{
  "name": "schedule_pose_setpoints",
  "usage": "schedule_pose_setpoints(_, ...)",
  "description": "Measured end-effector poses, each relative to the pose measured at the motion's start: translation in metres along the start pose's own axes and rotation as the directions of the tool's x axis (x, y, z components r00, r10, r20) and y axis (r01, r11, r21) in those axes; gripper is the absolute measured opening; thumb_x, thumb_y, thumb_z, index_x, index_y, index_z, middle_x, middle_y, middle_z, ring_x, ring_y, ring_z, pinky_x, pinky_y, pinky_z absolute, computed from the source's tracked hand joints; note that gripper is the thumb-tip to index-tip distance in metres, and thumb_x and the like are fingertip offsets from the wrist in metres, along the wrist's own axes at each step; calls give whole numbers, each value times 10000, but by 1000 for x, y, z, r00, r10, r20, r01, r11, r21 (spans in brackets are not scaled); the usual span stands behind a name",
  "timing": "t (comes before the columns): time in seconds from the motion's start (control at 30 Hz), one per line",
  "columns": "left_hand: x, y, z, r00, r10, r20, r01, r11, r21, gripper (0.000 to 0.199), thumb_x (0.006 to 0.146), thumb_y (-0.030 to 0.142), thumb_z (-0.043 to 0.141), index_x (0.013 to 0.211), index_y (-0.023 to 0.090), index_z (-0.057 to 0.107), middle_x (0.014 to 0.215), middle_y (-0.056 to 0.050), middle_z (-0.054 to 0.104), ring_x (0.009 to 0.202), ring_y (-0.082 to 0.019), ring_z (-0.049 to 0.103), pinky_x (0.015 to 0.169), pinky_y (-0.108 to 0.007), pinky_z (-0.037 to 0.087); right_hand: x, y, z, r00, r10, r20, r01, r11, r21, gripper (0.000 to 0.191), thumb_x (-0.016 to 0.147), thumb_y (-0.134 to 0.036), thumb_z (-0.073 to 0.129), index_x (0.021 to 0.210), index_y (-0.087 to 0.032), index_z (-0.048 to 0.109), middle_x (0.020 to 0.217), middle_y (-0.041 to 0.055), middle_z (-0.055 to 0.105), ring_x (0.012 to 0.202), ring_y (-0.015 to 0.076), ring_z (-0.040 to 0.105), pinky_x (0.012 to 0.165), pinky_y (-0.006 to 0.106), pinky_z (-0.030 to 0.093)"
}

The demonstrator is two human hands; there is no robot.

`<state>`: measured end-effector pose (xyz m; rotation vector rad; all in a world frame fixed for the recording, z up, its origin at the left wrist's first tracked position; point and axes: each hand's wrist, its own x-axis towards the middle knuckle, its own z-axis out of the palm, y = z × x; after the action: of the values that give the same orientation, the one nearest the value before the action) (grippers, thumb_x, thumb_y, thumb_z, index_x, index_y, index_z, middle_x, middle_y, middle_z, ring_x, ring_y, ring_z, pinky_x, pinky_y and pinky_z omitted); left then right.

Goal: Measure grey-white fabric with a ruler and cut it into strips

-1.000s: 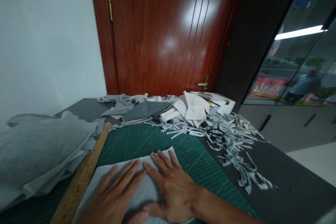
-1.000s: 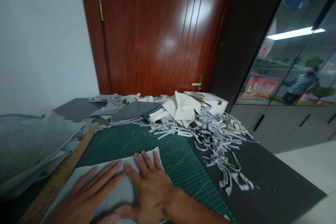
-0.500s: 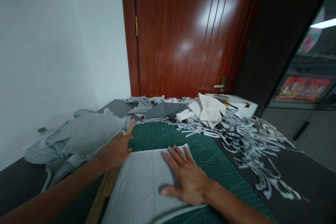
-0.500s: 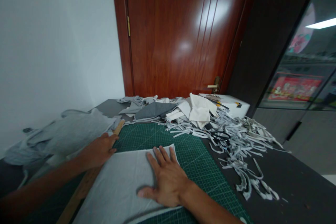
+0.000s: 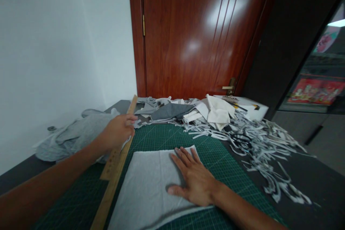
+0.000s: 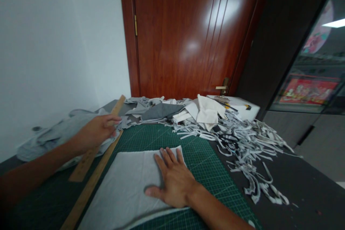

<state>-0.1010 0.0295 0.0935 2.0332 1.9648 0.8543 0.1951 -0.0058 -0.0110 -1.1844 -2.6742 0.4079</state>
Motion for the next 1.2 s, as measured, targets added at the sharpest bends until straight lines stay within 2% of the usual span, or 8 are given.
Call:
schedule_pose_setpoints(0.13,-29,28,55,987,82,136,-54,978,-200,749,847,10,452,1589,112,481,1515,-217,648,1267,-282,743,936,-383,654,0,-1,0,1000,6,-5,-6,1000,-17,1051,998,-774,574,1724,-59,321,1792,278,225,1683,448,142,1328,726,67)
schedule_pose_setpoints(0.2,-50,38,90,962,114,248,-83,988,-130,844,771,-39,488,1607,73,467,1724,-280,392,1613,-364,382,1221,-499,485,1,0,1,1000,0,-10,0,1000,-12,1046,1000,-758,588,1724,-53,318,1792,276,223,1685,447,138,1331,723,71)
schedule_pose_setpoints(0.33,-71,49,126,927,11,375,-18,1000,15,1142,681,-46,560,1725,18,102,1760,-351,-133,1610,-491,-103,1284,-723,257,2,3,3,1000,-10,-14,10,1000,1,1040,1002,-742,599,1721,-44,321,1789,281,247,1687,433,155,1340,707,61)
schedule_pose_setpoints(0.47,-71,36,118,927,259,270,-217,960,-177,970,827,40,495,1733,100,153,1810,-250,171,1683,-355,158,1336,-633,234,1,4,6,999,17,-41,-17,1000,3,1058,990,-773,599,1709,-38,350,1788,295,250,1686,444,149,1345,698,78)
schedule_pose_setpoints(0.6,-79,11,104,820,470,328,-439,883,-167,622,948,124,490,1568,160,538,1764,-157,382,1648,-291,331,1344,-519,306,-1,4,9,996,12,-86,-12,1000,-10,1019,1002,-709,637,1688,-3,374,1783,312,260,1685,441,161,1350,675,128)
schedule_pose_setpoints(0.77,-91,-5,93,692,561,455,-586,804,-100,598,995,225,583,1592,201,548,1769,-110,374,1661,-310,292,1340,-563,299,-3,5,13,993,-40,-111,41,999,6,883,1027,-603,663,1671,-46,430,1760,277,359,1676,413,236,1355,660,169)
schedule_pose_setpoints(0.97,-93,-15,94,699,579,420,-646,763,25,699,1009,216,598,1680,322,431,1783,-32,341,1637,-315,350,1326,-552,337,-10,21,16,981,-60,-182,66,997,27,719,1090,-493,598,1676,-112,431,1770,237,367,1667,407,271,1341,696,202)
schedule_pose_setpoints(1.2,-89,-31,95,674,654,344,-712,700,63,758,996,260,635,1701,369,379,1765,15,380,1589,-283,448,1296,-432,412,-15,66,4,953,196,-232,-195,980,27,687,1113,-416,529,1659,-19,406,1742,297,390,1650,425,311,1327,698,256)
